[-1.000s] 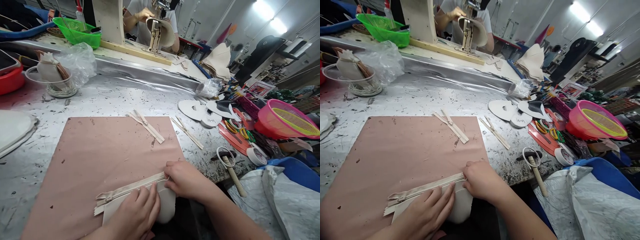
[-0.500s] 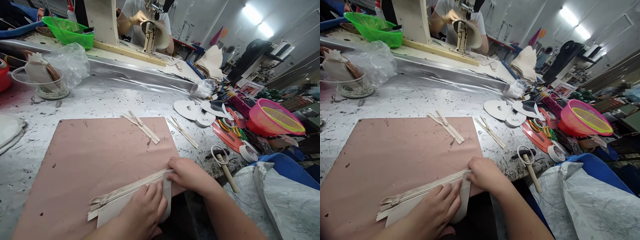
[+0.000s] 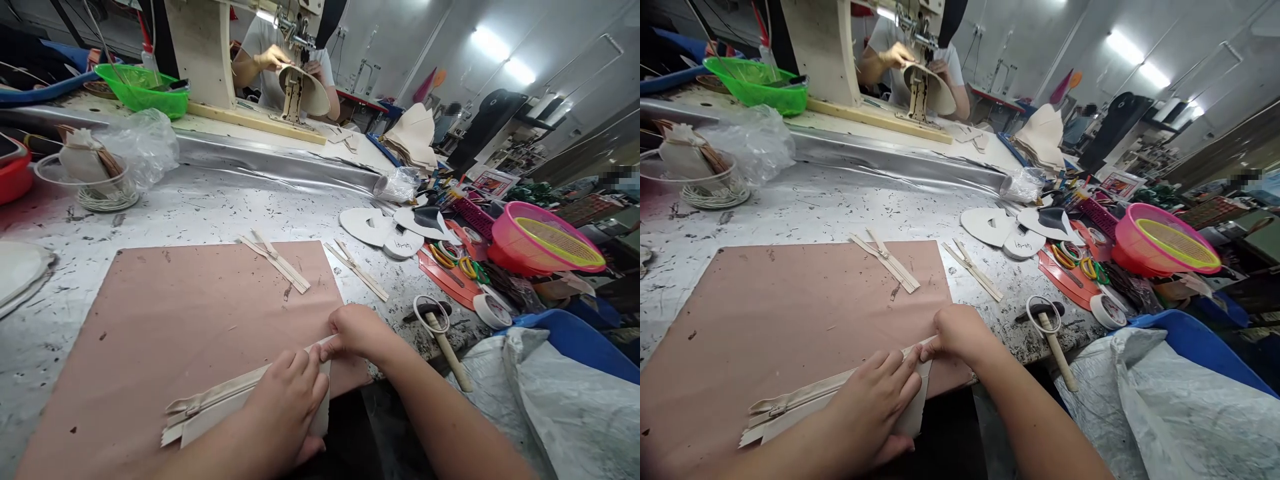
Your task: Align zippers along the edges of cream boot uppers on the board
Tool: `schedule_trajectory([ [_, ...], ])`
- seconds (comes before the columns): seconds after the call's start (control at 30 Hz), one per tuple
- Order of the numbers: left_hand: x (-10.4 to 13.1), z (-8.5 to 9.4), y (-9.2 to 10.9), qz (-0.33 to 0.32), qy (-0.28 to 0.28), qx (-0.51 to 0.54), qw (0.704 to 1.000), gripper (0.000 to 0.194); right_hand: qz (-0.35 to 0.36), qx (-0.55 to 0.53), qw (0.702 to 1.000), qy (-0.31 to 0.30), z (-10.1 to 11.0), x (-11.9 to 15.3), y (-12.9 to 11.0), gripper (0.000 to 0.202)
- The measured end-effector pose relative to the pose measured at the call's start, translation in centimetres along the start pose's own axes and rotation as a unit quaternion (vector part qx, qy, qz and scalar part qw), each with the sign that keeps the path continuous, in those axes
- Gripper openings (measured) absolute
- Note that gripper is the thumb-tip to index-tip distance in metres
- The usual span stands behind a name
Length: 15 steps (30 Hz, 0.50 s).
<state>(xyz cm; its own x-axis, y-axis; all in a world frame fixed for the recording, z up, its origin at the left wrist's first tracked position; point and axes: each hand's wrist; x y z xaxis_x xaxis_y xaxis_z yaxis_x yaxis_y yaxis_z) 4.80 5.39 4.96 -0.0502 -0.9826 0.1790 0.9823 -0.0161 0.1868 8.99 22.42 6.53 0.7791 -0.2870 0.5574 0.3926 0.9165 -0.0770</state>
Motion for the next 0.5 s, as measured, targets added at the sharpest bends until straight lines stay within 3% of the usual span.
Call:
schedule_trajectory([
  [0.1, -1.3, 0.7, 0.6, 0.008, -0.017, -0.003, 1.0, 0.062, 0.051, -0.042, 0.994, 0.084, -1.1, 0.3, 0.8, 0.033],
  [0.17, -1.6, 1.0, 0.4, 0.027, -0.008, 0.025, 0.999, 0.048, 0.089, -0.1, 0.982, 0.131, -2.0, 1.0, 0.9, 0.019],
  [0.27, -0.9, 0.8, -0.6, 0.105, 0.064, 0.123, 0.985, 0.021, 0.117, -0.207, 0.953, 0.187, -3.3, 2.3, 0.2, 0.007],
  [0.37, 0.2, 0.2, -1.7, 0.207, 0.144, 0.183, 0.95, 0.028, 0.106, -0.324, 0.915, 0.214, -4.5, 3.2, -0.8, 0.009],
  [0.5, 0.3, 0.0, -2.0, 0.233, 0.145, 0.223, 0.936, 0.029, 0.113, -0.446, 0.851, 0.253, -5.7, 3.4, -1.7, 0.013],
])
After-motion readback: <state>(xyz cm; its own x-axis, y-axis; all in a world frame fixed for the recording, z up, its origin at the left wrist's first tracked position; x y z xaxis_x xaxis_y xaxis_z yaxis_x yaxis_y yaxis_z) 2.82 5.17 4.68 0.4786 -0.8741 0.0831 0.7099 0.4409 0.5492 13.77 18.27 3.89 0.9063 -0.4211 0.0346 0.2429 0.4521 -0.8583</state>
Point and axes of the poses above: each hand's wrist, its own x-axis away from the middle knuckle, its own z-axis out of the back of the hand, y = z × x
